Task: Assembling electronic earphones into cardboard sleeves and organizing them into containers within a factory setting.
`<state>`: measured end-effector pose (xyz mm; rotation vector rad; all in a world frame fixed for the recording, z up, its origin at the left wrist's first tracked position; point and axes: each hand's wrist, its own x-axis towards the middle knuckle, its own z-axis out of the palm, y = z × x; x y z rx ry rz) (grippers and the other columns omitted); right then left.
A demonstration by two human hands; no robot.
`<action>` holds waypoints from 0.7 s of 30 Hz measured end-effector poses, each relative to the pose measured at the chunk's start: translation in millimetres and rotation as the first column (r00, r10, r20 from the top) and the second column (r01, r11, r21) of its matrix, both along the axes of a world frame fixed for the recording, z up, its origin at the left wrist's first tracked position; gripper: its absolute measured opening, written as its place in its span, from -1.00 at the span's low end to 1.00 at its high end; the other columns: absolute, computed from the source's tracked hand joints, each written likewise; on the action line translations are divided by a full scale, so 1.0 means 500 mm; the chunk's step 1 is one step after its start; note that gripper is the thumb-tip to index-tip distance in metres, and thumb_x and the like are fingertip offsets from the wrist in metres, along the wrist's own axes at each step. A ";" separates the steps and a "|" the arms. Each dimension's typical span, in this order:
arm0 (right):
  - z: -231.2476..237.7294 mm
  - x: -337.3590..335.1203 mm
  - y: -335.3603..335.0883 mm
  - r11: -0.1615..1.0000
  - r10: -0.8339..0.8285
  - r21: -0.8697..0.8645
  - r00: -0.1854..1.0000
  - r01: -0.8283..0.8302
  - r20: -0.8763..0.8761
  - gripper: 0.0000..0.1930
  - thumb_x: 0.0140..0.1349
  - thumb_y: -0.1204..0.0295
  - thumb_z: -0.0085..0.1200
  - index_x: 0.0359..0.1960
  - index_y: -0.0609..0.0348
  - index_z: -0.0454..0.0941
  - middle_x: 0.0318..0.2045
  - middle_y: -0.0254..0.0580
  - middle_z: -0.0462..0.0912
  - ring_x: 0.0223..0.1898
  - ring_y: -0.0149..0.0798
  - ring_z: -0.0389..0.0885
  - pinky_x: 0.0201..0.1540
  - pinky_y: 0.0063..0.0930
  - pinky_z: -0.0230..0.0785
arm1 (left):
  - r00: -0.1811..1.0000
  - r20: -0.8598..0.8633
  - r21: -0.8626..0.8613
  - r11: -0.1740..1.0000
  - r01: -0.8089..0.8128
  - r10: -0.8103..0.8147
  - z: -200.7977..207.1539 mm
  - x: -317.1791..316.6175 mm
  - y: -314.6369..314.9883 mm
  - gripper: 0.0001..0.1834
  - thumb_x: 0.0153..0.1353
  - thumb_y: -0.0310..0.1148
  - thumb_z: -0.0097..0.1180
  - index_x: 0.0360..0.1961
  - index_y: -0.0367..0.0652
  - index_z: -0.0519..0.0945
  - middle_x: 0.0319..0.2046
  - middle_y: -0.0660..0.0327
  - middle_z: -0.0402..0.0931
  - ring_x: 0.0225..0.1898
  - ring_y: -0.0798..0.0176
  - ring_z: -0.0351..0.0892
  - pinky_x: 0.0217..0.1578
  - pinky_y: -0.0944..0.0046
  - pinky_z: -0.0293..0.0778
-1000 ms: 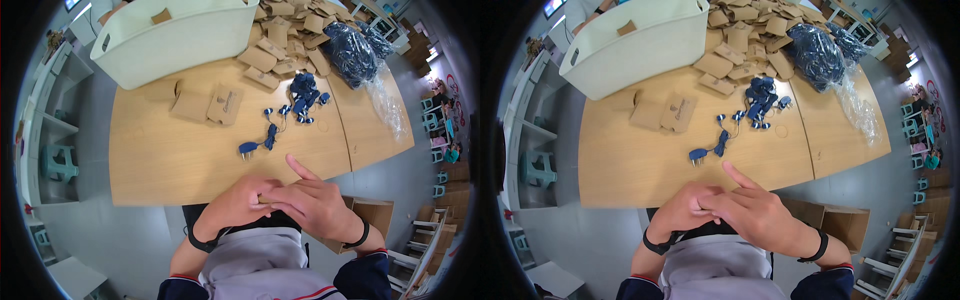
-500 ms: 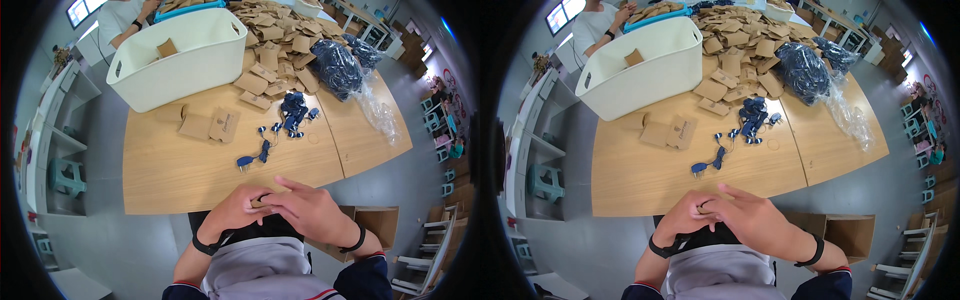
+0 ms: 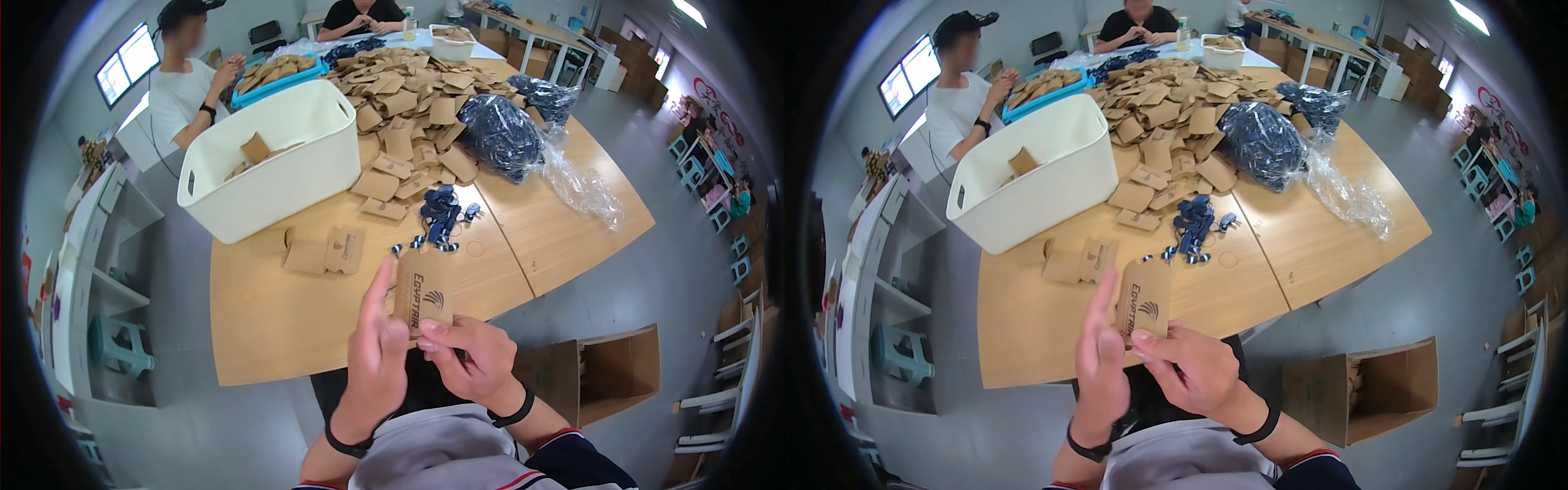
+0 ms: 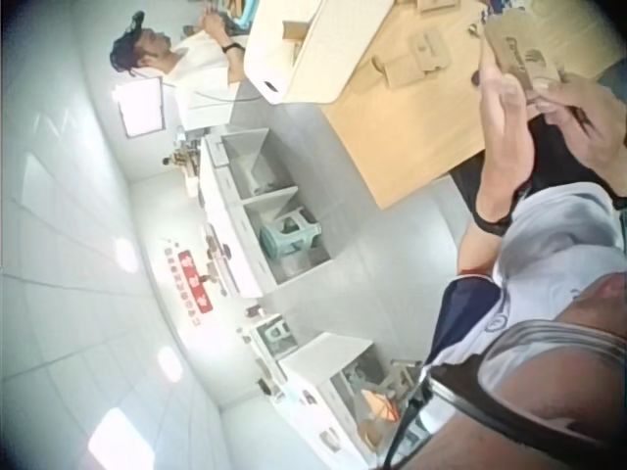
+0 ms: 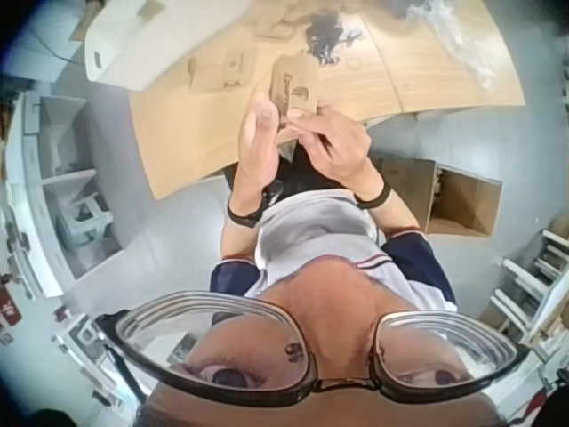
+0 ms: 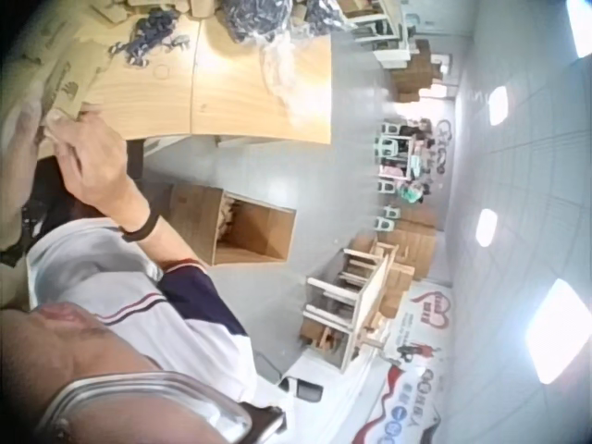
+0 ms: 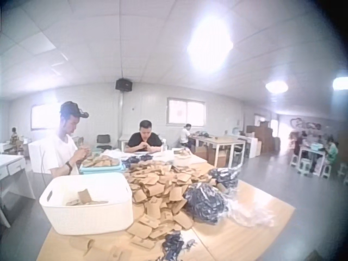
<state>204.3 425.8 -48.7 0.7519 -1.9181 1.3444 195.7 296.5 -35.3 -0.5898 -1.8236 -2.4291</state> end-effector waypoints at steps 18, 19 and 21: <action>0.047 0.022 0.009 0.686 0.715 -0.689 0.397 -0.234 0.576 -0.35 0.24 0.43 0.04 0.34 0.17 0.04 -0.10 -0.28 0.37 -0.16 -0.48 0.37 -0.07 -0.59 0.22 | 0.227 -0.870 -0.490 0.706 -0.512 -0.438 0.002 -0.012 -0.076 -0.89 0.06 -0.32 0.21 -0.35 0.00 0.66 -0.40 0.26 0.59 -0.36 0.20 0.52 -0.24 0.27 0.44; 0.039 0.010 0.022 0.634 0.769 -0.733 0.301 -0.246 0.564 -0.36 0.24 0.41 0.02 0.33 0.19 0.04 -0.10 -0.27 0.35 -0.17 -0.46 0.37 -0.07 -0.60 0.21 | 0.240 -0.865 -0.498 0.701 -0.510 -0.440 0.004 -0.012 -0.083 -0.89 0.06 -0.32 0.21 -0.35 0.00 0.66 -0.40 0.26 0.59 -0.36 0.20 0.52 -0.24 0.27 0.44; 0.038 0.010 0.025 0.560 0.827 -0.799 0.197 -0.219 0.526 -0.40 0.22 0.38 0.02 0.28 0.22 0.12 -0.11 -0.21 0.40 -0.20 -0.43 0.40 -0.13 -0.57 0.25 | 0.768 -0.567 -0.727 0.619 -0.298 -0.297 0.019 -0.006 -0.104 -0.92 0.05 -0.32 0.21 -0.40 0.01 0.66 -0.33 0.24 0.56 -0.29 0.15 0.46 -0.17 0.19 0.34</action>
